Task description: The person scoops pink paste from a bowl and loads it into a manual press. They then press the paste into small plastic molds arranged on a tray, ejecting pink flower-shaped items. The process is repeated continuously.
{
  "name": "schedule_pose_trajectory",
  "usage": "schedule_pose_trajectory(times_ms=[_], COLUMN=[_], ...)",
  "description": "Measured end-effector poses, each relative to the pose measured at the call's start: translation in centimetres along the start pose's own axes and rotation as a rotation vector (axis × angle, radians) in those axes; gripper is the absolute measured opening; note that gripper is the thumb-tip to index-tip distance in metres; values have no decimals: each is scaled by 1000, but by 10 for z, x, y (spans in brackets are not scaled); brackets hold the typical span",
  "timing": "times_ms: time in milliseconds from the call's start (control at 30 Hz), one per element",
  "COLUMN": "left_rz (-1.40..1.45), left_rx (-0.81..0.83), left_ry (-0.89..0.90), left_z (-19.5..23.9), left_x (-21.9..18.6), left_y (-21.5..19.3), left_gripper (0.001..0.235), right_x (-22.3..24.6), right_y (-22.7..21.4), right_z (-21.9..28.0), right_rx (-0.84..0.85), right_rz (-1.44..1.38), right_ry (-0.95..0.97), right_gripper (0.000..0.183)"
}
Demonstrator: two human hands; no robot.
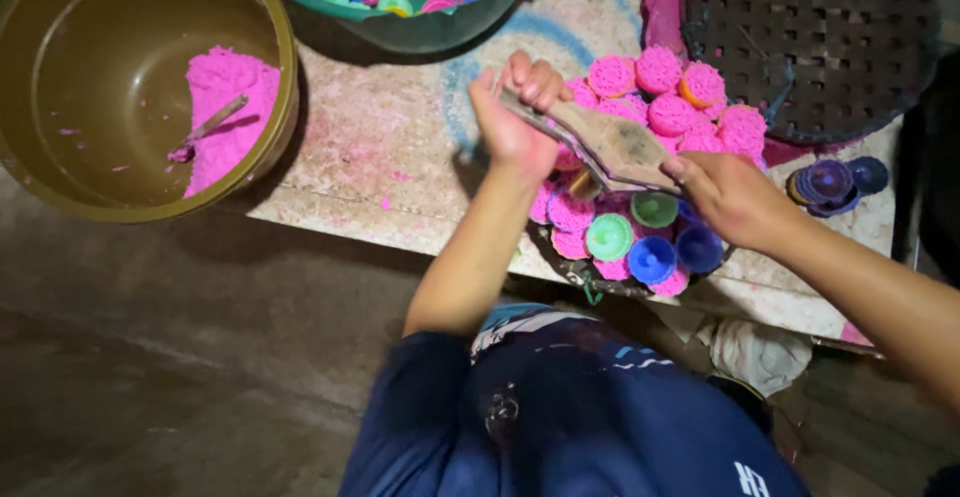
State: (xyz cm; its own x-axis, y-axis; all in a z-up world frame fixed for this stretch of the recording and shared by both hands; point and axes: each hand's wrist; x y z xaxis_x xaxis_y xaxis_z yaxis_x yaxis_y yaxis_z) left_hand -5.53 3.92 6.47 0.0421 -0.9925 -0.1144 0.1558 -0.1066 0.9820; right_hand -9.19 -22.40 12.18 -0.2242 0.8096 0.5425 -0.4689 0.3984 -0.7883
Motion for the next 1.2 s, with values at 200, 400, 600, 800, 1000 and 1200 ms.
schedule_pose_trajectory(times_ms=[200,400,600,800,1000,1200], left_rz=[-871,-1509,-2253,-2279,-1690,-2039], left_rx=[98,187,351,657,1060,1114], left_ry=[-420,-241,348,297,-161,-367], left_z=[41,73,123,133,153,153], left_x=[-10,-1,-39,-53,-118,-236], left_y=[-56,-83,-33,30,76,109], left_gripper=[78,80,78,24,41,73], right_x=[-27,-61,-47,50,162,263], right_y=[14,23,-3,-4,-36,-6], right_z=[10,-1,2,39,11,-77], right_rx=[-29,-233,-167,-148,-339,326], right_rz=[-205,-222,-342,59,504,279], right_ry=[-38,-23,-105,-500,-1366,-1281], right_gripper=[53,53,47,49,60,58])
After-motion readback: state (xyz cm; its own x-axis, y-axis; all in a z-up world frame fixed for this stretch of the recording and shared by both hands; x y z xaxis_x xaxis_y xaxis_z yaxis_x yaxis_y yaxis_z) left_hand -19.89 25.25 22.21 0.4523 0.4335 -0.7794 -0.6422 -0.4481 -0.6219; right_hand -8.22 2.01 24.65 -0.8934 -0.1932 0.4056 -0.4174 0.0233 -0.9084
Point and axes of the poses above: each hand's wrist, its own z-axis away from the middle knuckle, its own y-axis out of the palm, x = y × z, and after that the axes turned 3 degrees about z, right-handed
